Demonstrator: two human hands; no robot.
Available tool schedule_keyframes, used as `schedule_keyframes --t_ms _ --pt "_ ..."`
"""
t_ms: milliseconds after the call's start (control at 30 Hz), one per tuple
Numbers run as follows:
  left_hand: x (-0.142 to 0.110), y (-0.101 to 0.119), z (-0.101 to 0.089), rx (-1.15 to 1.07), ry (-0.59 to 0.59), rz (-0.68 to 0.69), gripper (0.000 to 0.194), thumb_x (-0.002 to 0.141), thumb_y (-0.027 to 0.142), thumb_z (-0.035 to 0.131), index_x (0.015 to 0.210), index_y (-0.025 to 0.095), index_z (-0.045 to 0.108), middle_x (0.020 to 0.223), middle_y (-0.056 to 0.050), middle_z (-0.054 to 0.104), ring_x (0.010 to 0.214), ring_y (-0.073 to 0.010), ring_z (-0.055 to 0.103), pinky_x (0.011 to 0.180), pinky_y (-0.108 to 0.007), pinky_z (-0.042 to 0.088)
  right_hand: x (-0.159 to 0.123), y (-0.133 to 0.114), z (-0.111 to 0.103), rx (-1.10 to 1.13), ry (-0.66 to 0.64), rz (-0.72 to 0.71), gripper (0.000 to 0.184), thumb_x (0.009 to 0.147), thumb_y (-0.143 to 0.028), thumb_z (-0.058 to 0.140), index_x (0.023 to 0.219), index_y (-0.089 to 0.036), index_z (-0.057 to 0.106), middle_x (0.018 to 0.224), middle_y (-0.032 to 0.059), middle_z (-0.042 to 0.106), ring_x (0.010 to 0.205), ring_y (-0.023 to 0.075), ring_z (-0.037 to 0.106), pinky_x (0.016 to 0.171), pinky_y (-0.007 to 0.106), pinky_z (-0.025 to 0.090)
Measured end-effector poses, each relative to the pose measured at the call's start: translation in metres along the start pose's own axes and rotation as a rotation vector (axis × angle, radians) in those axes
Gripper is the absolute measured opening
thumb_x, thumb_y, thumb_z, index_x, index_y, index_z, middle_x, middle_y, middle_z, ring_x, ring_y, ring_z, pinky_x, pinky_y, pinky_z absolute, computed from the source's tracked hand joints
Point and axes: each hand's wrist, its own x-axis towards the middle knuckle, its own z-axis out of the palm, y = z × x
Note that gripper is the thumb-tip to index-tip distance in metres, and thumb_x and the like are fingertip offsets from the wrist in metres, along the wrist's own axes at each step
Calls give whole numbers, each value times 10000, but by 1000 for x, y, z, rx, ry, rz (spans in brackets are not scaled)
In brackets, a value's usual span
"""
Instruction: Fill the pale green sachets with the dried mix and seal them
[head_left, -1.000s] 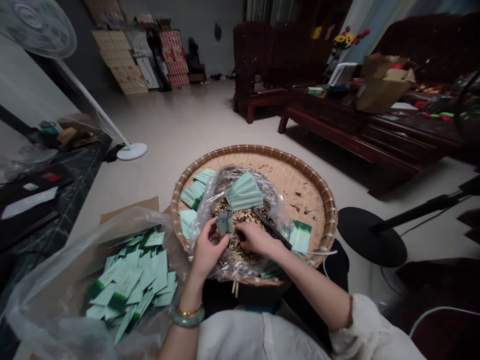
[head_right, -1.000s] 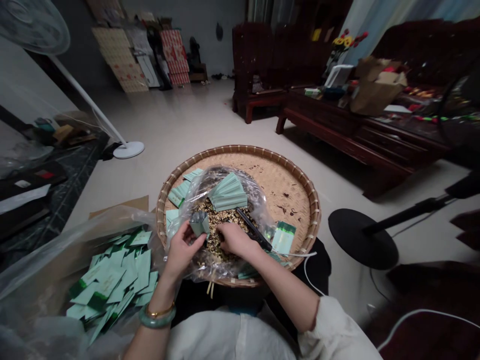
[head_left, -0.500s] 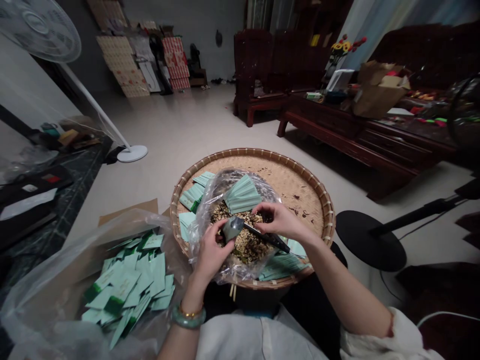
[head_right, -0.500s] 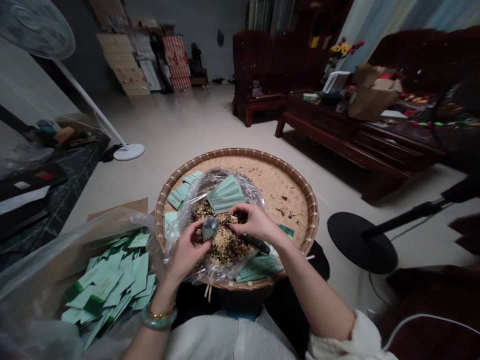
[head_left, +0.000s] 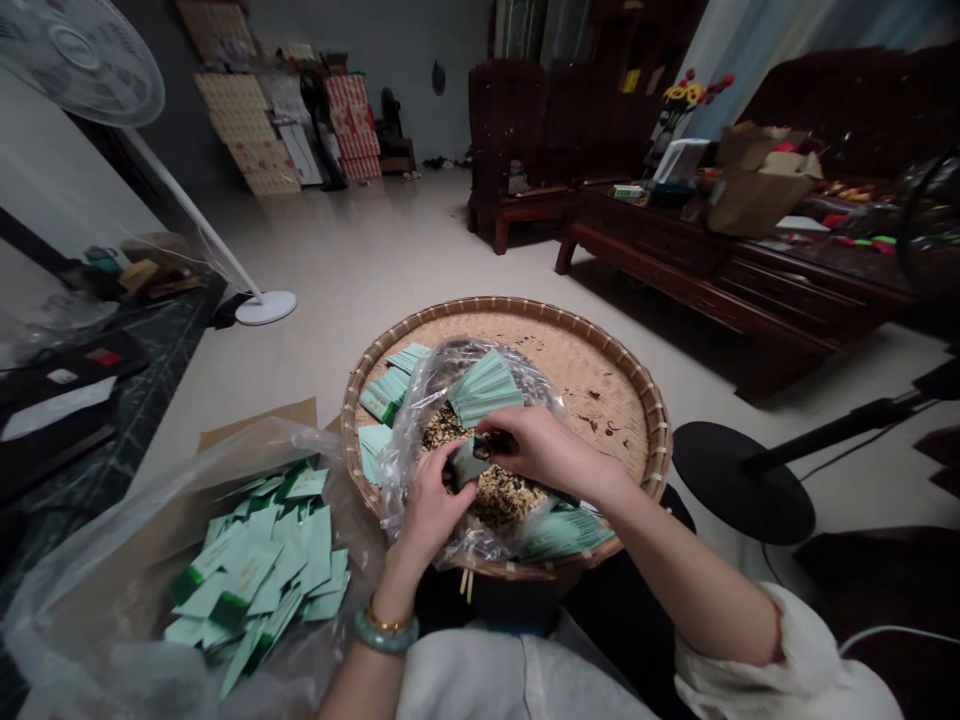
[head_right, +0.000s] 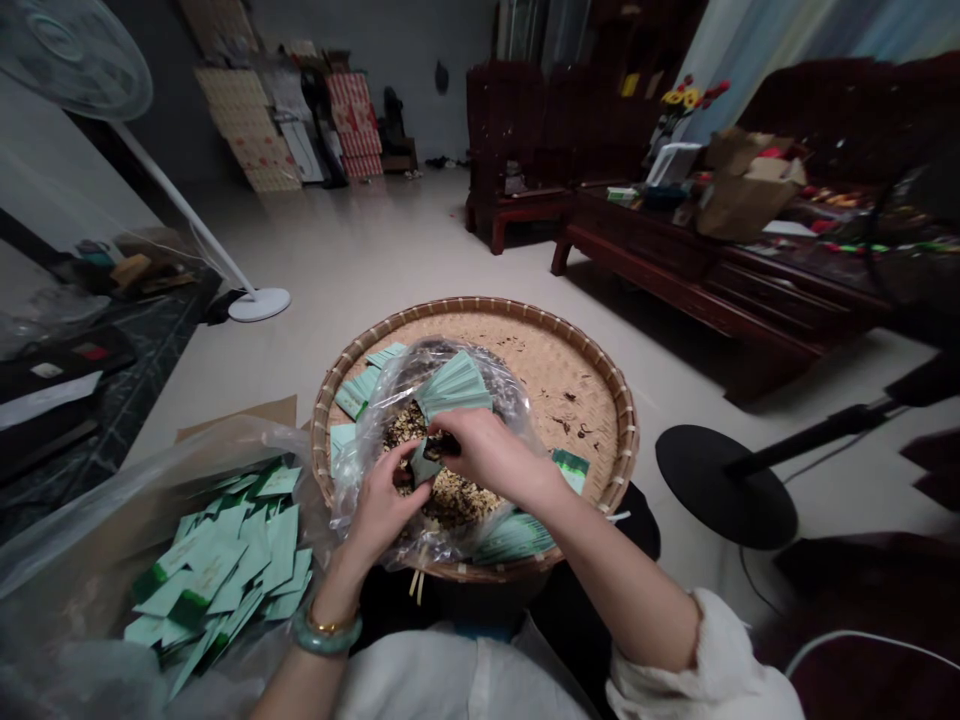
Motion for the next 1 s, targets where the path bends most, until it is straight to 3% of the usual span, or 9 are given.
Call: schedule_keyframes --t_ms 200,533,733,867,1000 --pt "-1 -4 1 -27 13 -9 449 698 148 635 1139 209 576 1078 -82 624 953 -216 599 740 -328 516 -3 5 4 116 64 28 231 709 -64 608 848 -222 704 799 -2 695 729 154 618 675 253 435" --pt "-2 -8 2 -60 20 -34 456 698 157 639 1148 204 575 1106 -90 622 963 -224 615 761 -343 529 -5 5 17 347 283 90 140 763 -157 620 847 -218 714 822 17 726 747 168 662 721 298 519" --pt "-4 -11 3 -74 19 -27 446 718 185 644 1157 204 567 1107 -93 620 982 -235 622 794 -368 536 -9 6 25 491 300 113 150 791 -210 607 900 -214 710 907 36 727 847 184 672 759 314 537" --pt "-4 -13 4 -78 26 -14 445 722 188 652 1158 207 565 1112 -95 621 1000 -244 622 795 -369 541 -10 7 29 497 335 83 135 788 -216 615 882 -223 712 970 44 712 929 192 650 705 280 532" --pt "-5 -14 4 -85 28 -11 445 723 181 655 1157 211 564 1126 -88 622 1005 -237 624 818 -368 533 -12 6 29 564 381 96 100 761 -215 644 829 -209 717 862 40 696 823 166 639 610 239 514"
